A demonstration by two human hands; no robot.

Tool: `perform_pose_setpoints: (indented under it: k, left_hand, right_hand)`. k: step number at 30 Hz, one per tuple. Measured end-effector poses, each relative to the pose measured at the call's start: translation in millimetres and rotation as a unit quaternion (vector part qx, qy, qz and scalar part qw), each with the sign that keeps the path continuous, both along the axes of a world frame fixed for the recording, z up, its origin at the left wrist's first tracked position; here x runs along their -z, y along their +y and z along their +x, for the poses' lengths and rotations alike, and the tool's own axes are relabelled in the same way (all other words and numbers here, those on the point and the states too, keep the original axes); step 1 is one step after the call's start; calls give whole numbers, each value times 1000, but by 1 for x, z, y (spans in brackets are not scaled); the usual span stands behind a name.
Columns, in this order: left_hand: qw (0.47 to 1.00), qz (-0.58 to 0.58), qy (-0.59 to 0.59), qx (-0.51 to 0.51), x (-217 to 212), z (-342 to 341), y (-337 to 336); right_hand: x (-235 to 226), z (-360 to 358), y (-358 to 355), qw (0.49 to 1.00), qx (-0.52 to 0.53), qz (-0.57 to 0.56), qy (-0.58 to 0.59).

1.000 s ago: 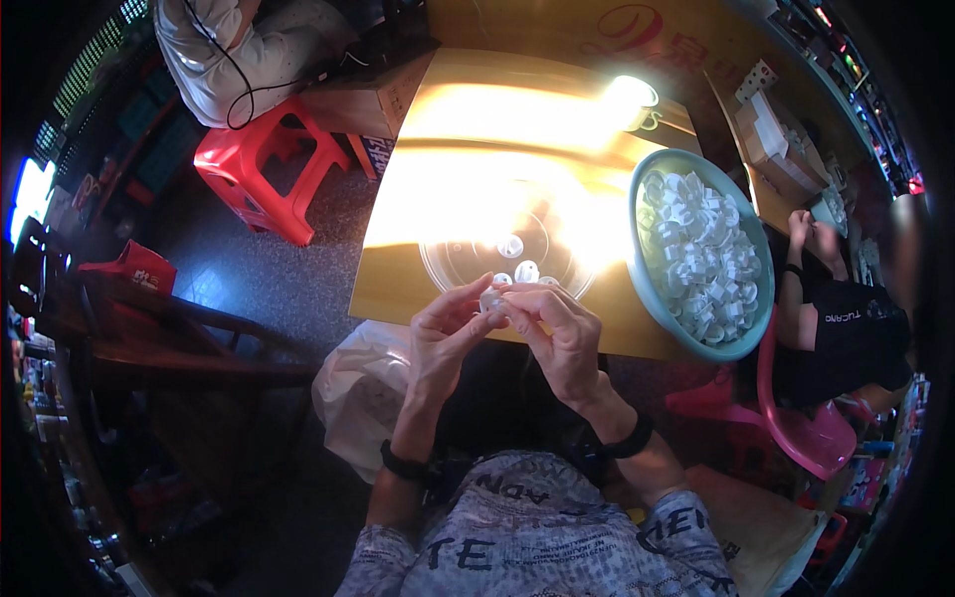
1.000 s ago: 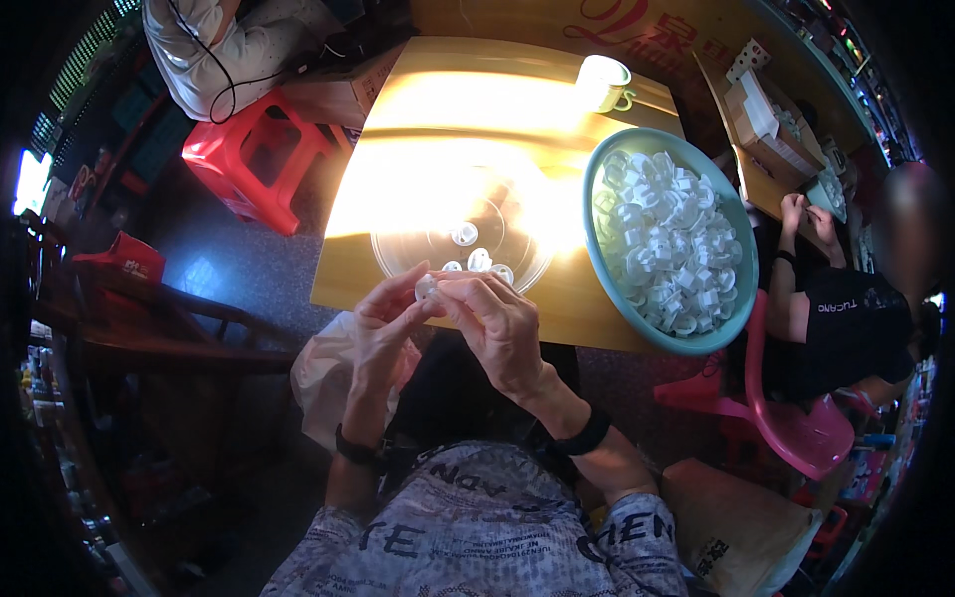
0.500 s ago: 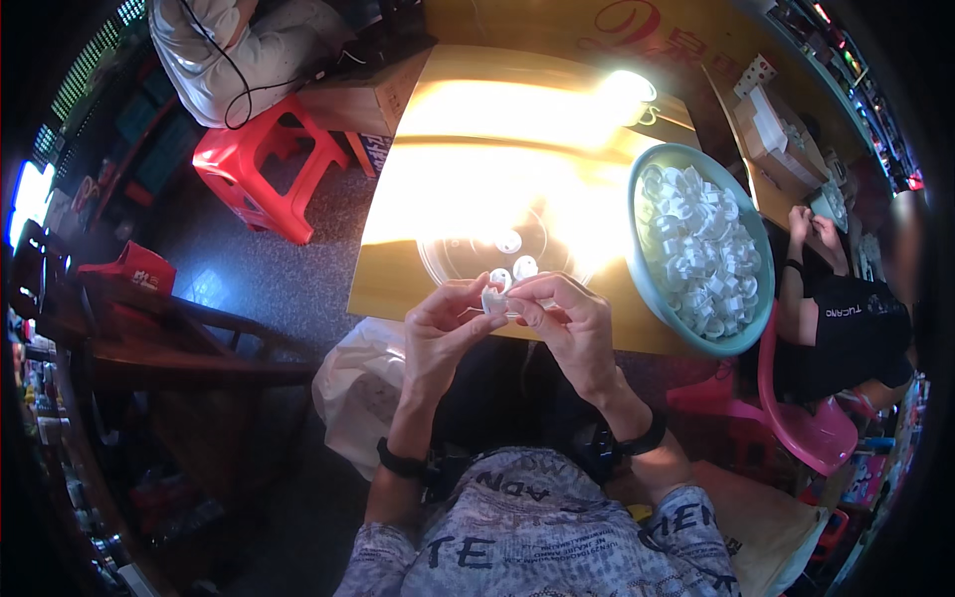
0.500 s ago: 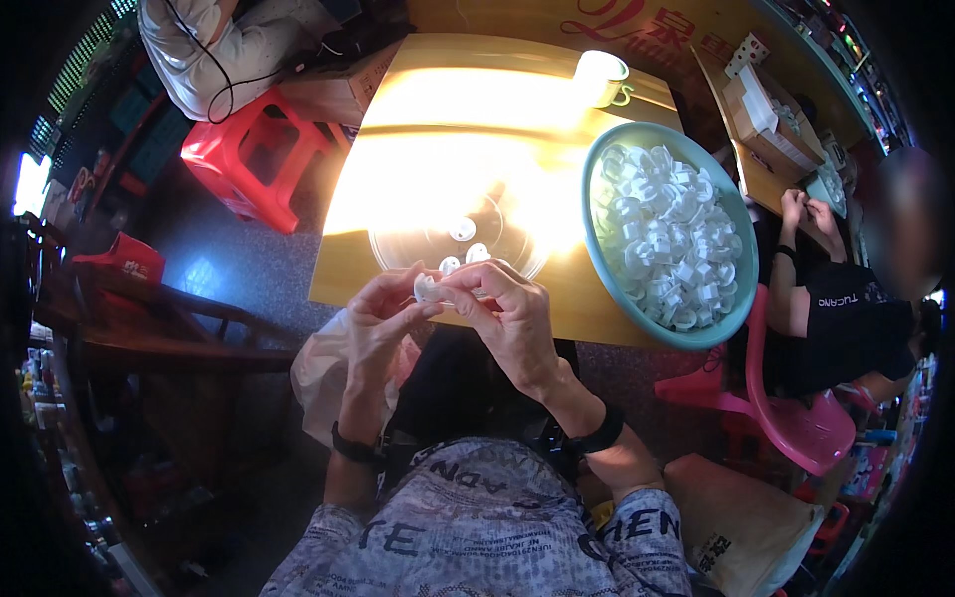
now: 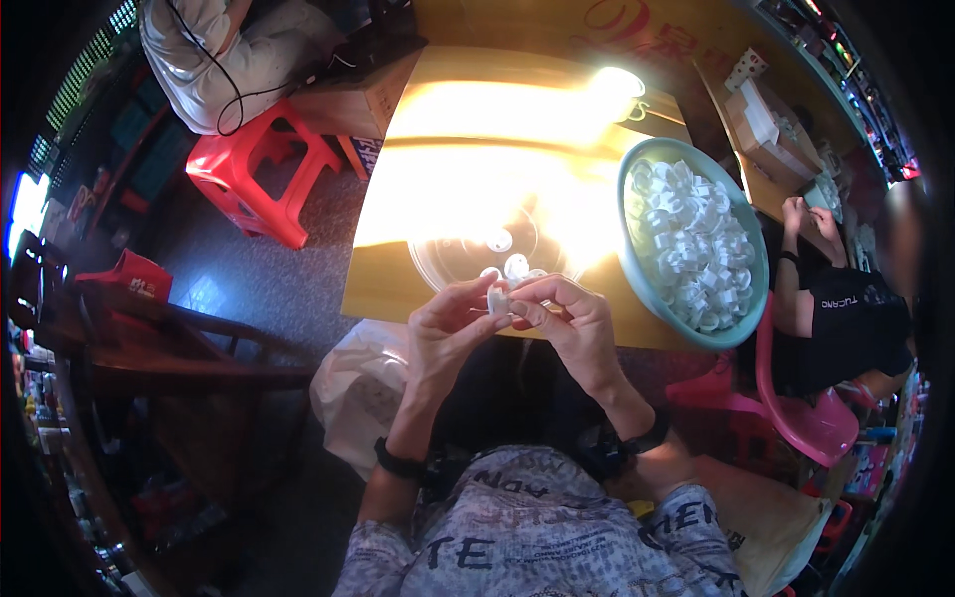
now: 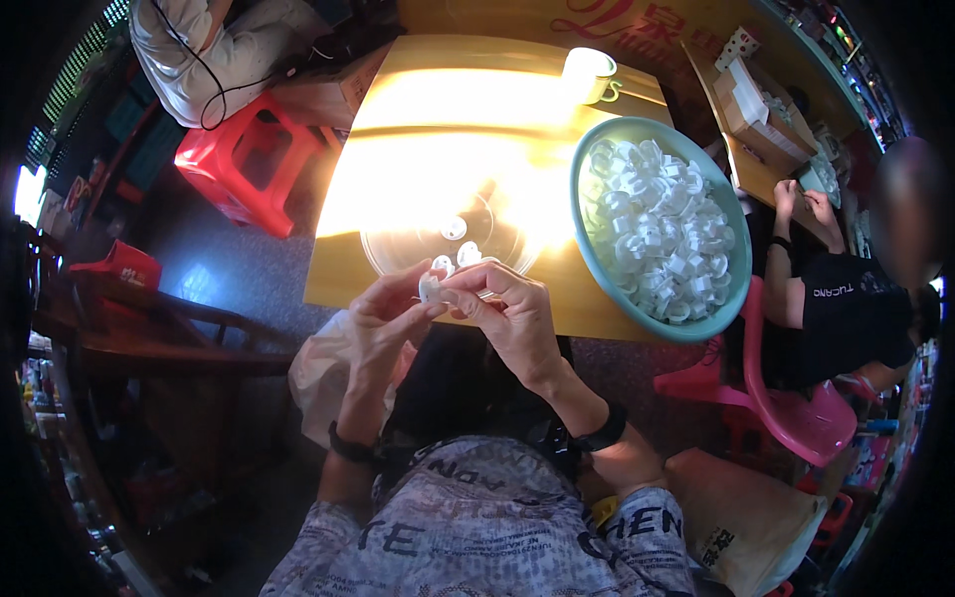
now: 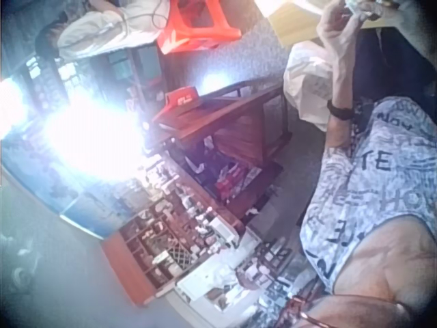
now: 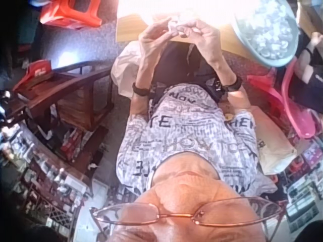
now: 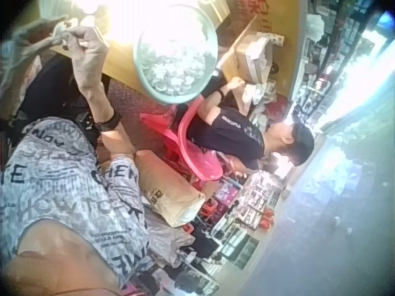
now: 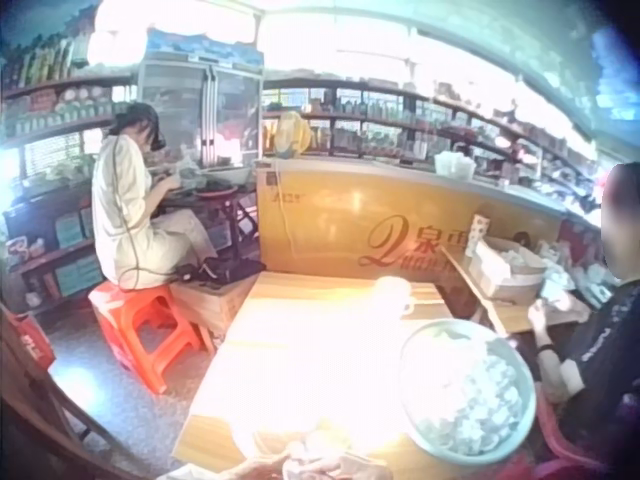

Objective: Assembling or sorting small white plastic components at a workshop table.

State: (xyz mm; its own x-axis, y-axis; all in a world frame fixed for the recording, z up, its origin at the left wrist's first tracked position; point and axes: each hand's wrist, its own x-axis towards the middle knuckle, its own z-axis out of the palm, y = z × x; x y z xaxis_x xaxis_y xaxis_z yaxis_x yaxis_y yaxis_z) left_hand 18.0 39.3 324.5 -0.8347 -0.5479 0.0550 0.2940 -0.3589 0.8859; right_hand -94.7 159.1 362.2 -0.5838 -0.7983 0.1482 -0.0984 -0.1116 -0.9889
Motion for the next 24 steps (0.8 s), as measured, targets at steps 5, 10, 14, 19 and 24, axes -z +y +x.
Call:
perform_pose_setpoints:
  k: [5,10,14,19,24]
  left_hand:
    - [999,32,-3,-8,-1,3,2]
    - [1000,-11,14,-21,0,2,5]
    - [998,-51,24,-27,-7,2,6]
    - [984,-178,-18,-17,-10,8,9]
    - [995,-31,91,-9,-20,17,32]
  right_hand:
    - [-1,2,1,998,8,14,-56]
    - [-2,1,2,999,9,27,-21]
    - [2,1,6,1000,-1,27,6]
    - [7,3,15,998,-2,22,-65]
    - [-4,0,30,951,-76,-9,-301]
